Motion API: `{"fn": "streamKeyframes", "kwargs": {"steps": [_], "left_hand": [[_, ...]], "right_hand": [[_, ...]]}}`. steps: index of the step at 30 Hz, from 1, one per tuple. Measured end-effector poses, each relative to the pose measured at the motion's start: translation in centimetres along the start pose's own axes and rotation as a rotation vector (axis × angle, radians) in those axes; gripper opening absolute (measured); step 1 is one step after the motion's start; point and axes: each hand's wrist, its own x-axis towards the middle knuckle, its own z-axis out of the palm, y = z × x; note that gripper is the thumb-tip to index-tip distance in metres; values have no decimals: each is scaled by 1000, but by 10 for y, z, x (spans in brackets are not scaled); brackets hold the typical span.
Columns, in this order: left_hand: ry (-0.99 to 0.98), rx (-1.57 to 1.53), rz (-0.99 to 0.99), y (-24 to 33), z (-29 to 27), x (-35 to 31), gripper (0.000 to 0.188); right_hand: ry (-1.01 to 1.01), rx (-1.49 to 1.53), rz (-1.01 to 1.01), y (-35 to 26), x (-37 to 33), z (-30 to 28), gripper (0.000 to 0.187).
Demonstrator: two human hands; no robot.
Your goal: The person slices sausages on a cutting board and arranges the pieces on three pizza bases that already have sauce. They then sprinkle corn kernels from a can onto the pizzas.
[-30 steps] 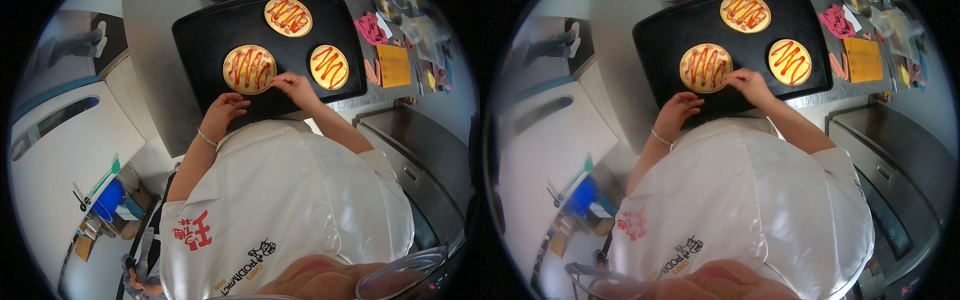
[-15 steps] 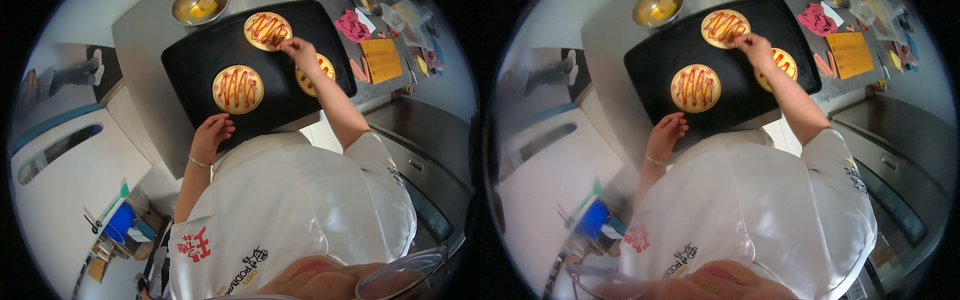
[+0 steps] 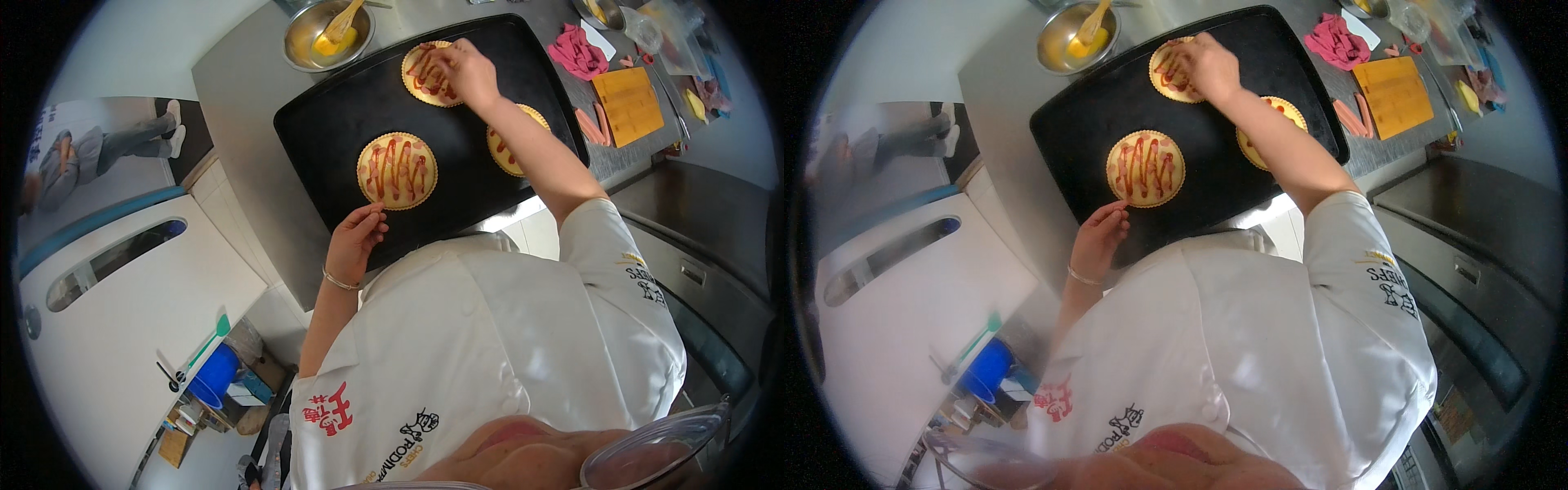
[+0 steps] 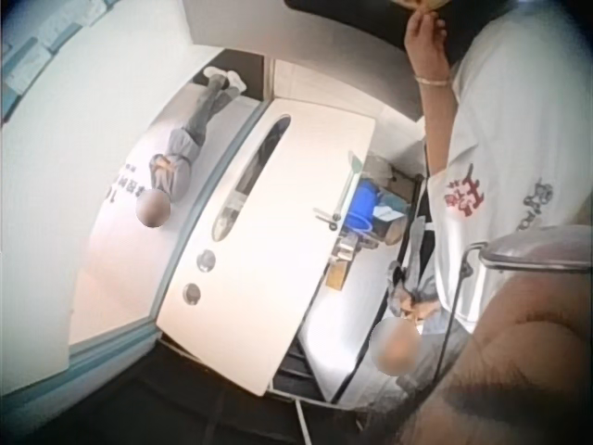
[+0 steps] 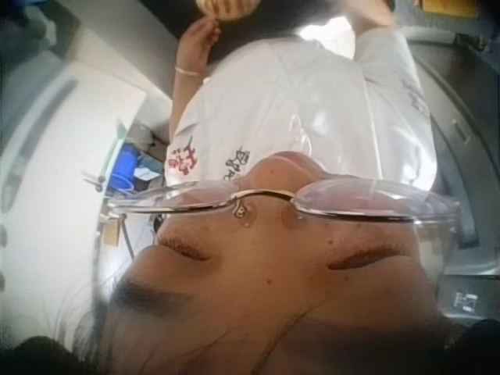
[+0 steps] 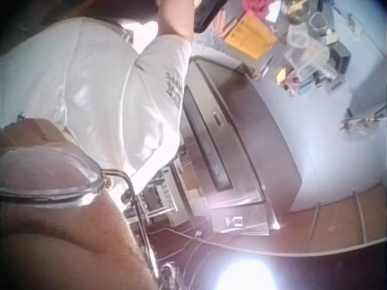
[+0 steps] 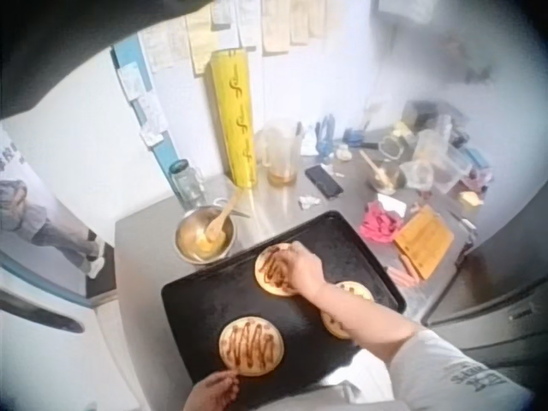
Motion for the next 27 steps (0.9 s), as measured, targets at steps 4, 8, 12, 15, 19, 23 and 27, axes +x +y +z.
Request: {"fn": "streamKeyframes", "kwargs": {"steps": [4,8,12,15,19,23,27], "left_hand": [[13,58,-46,0,9,6,19],[-87,-51,-79,-6,18,13,20],[-160,-163,-135,2,24,16,20],[-139,-149,-105,11,31,12,22],[-163,-48,-55,15,30,7,28],[-110,-52,-69,13,19,5,23],[-63,-46,-94,15,20,2,16]], "right_hand": [[-499,702,-69,-67,-71,-7,22],[-703,696,-123,-115,-119,-35,18],[-614,632,-113,-102,-122,-28,15],[-524,765,-71,-71,-100,-9,14],[-435,610,378,2,-11,15,13],[-363,158,358,9,35,18,15],[-248,-83,102,5,38,43,19]]}}
